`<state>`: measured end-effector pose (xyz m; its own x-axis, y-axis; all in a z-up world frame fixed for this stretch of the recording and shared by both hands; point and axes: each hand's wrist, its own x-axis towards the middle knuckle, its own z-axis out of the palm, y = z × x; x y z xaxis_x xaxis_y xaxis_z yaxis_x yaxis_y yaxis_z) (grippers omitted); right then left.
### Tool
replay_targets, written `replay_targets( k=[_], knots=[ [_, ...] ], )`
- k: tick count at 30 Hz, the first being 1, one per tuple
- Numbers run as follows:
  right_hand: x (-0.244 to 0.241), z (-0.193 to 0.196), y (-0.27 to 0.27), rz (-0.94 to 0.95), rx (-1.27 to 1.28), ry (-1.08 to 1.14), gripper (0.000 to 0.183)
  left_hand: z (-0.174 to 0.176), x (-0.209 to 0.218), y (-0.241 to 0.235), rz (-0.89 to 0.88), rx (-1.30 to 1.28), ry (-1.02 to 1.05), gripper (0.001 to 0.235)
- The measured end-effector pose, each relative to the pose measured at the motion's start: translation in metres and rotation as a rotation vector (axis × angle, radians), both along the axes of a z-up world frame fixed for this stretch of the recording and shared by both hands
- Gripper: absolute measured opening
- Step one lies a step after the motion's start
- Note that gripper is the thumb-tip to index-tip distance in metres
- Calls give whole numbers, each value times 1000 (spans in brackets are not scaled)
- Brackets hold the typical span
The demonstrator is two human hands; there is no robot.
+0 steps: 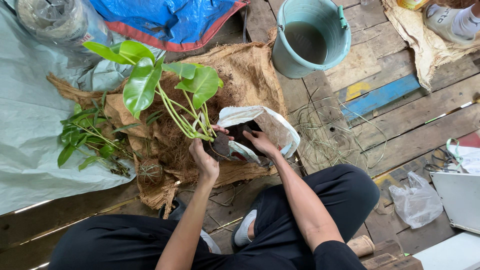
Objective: The person sits on a wooden floor and wraps a small plant in a ball of coconut coir using twine. They then pick up a larger leafy plant, remove it from its plastic bag, and pack soil around its roots.
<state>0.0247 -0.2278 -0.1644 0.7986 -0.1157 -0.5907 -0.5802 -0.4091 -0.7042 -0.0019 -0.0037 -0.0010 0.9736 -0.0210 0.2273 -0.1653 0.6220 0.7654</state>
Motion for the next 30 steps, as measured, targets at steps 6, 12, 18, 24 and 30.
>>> replay_targets(
  k=[6, 12, 18, 24, 30],
  knots=[
    [-3, -14, -10, 140, -112, -94, 69, -4, 1, -5, -21, -28, 10, 46],
    [-2, -25, -14, 337, -434, -188, 69, -7, 0, -6, -33, -29, 32, 43],
    [-22, 0, -4, 372, -702, -118, 62, -6, 2, -7, -19, 6, 14, 40],
    [-24, 7, -4, 365, -773, -141, 65, -5, 2, -6, -18, -12, 28, 40],
    [-13, -6, -13, 218, -605, -324, 65, 0, 2, -7, 2, 8, -13, 46]
  ],
)
